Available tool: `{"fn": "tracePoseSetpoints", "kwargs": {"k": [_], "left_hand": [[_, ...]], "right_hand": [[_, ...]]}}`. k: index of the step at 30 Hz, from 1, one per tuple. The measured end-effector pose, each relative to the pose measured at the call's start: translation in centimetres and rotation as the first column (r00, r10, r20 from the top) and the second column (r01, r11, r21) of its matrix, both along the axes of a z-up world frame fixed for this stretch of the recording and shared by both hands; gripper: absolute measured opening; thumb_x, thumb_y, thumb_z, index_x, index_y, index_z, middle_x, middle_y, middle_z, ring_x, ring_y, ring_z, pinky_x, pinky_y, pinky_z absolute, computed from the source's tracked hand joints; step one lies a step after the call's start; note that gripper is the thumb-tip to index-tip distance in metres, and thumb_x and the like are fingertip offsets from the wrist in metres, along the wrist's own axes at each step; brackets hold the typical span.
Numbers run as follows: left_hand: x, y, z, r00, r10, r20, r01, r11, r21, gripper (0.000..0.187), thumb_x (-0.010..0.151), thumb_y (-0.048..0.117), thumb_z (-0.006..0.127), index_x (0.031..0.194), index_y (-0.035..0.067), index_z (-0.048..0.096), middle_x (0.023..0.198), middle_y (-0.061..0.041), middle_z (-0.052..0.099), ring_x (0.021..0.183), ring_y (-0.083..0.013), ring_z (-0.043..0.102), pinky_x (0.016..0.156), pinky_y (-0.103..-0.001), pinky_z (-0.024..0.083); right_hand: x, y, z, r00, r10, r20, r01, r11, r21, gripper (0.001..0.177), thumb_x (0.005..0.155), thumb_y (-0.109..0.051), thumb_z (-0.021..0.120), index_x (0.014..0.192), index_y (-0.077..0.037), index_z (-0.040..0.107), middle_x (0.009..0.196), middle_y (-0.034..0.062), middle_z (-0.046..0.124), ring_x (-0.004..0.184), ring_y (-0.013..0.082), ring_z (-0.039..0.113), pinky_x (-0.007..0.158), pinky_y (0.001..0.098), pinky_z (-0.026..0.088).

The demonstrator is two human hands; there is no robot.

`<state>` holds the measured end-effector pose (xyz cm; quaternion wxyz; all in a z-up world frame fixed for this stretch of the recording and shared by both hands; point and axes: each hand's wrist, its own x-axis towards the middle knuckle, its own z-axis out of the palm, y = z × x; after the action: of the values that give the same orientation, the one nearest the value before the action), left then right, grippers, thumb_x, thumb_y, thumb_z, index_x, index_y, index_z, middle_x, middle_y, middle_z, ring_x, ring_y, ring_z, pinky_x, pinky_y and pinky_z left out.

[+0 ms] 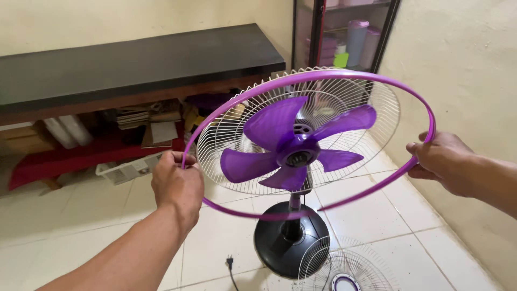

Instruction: The person assembles a standing electric fan by attaching the front grille, inserting the purple fan blades, securing them with a nut, and fitting the rear grille. The person handles the fan components and a small nut on a tiled floor next to a table.

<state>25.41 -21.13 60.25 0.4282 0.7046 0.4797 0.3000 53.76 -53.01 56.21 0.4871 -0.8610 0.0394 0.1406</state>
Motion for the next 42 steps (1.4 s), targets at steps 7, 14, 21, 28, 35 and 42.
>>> {"fn": "tracePoseSetpoints", "kwargs": {"k": [7,14,21,28,35,42], "left_hand": [[3.5,4.8,-3.5,0.991,-0.092,0.093,0.095,0.995,-0.037,0.004,0.092,0.007,0.065,0.095,0.006,0.062,0.097,-0.011,0.071,0.086,-0.0211,0.067,0.079,-0.038,0.054],[4.9,9.9,-2.0,0.975,-0.205,0.086,0.200,0.978,0.060,0.011,0.092,0.012,0.070,0.090,0.005,0.062,0.089,-0.011,0.070,0.080,-0.0205,0.065,0.072,-0.037,0.052],[7.0,12.2,-1.6,0.945,-0.321,0.057,0.322,0.947,-0.010,0.007,0.091,0.010,0.071,0.094,0.005,0.066,0.089,-0.010,0.071,0.075,-0.0192,0.064,0.069,-0.038,0.055],[8.3,15.2,-5.4,0.902,-0.430,-0.041,0.427,0.873,0.235,0.029,0.082,0.006,0.077,0.107,0.003,0.064,0.098,-0.010,0.071,0.080,-0.0171,0.067,0.074,-0.037,0.055],[11.0,17.8,-9.0,0.858,-0.392,0.332,0.512,0.707,-0.488,0.062,0.106,0.053,0.044,0.111,-0.004,0.066,0.113,-0.027,0.069,0.067,-0.0190,0.042,0.061,-0.037,0.040],[10.1,16.6,-10.3,0.754,-0.457,-0.472,0.657,0.507,0.558,0.033,0.104,0.028,0.042,0.116,0.005,0.063,0.094,-0.014,0.062,0.071,-0.0154,0.059,0.063,-0.030,0.052]], "right_hand": [[3.2,2.3,-2.7,0.994,0.042,0.098,-0.044,0.999,0.015,0.039,0.107,-0.023,0.053,0.140,-0.003,0.055,0.116,0.0168,0.061,0.100,0.0258,0.066,0.087,0.0422,0.062],[-2.9,3.7,-1.9,0.951,-0.165,0.262,0.204,0.971,-0.129,0.039,0.111,-0.027,0.055,0.113,0.009,0.069,0.105,0.0233,0.075,0.084,0.0308,0.073,0.076,0.0458,0.062],[-9.0,2.1,-0.6,0.945,-0.143,0.293,0.250,0.893,-0.373,0.038,0.112,-0.021,0.046,0.108,0.007,0.073,0.102,0.0224,0.075,0.083,0.0318,0.080,0.074,0.0436,0.066],[-11.5,-0.5,-2.5,0.966,-0.120,0.230,0.172,0.961,-0.218,0.023,0.102,-0.013,0.053,0.119,0.000,0.062,0.086,0.0184,0.064,0.077,0.0275,0.062,0.071,0.0443,0.060],[-11.6,1.1,-2.8,0.952,-0.306,0.022,0.306,0.943,-0.131,0.026,0.102,-0.022,0.061,0.114,0.000,0.069,0.092,0.0191,0.070,0.083,0.0295,0.074,0.080,0.0441,0.064],[-11.3,2.2,-5.4,0.953,-0.252,0.168,0.283,0.939,-0.197,0.027,0.102,-0.021,0.054,0.110,0.002,0.066,0.095,0.0192,0.068,0.080,0.0284,0.077,0.075,0.0412,0.065]]}}
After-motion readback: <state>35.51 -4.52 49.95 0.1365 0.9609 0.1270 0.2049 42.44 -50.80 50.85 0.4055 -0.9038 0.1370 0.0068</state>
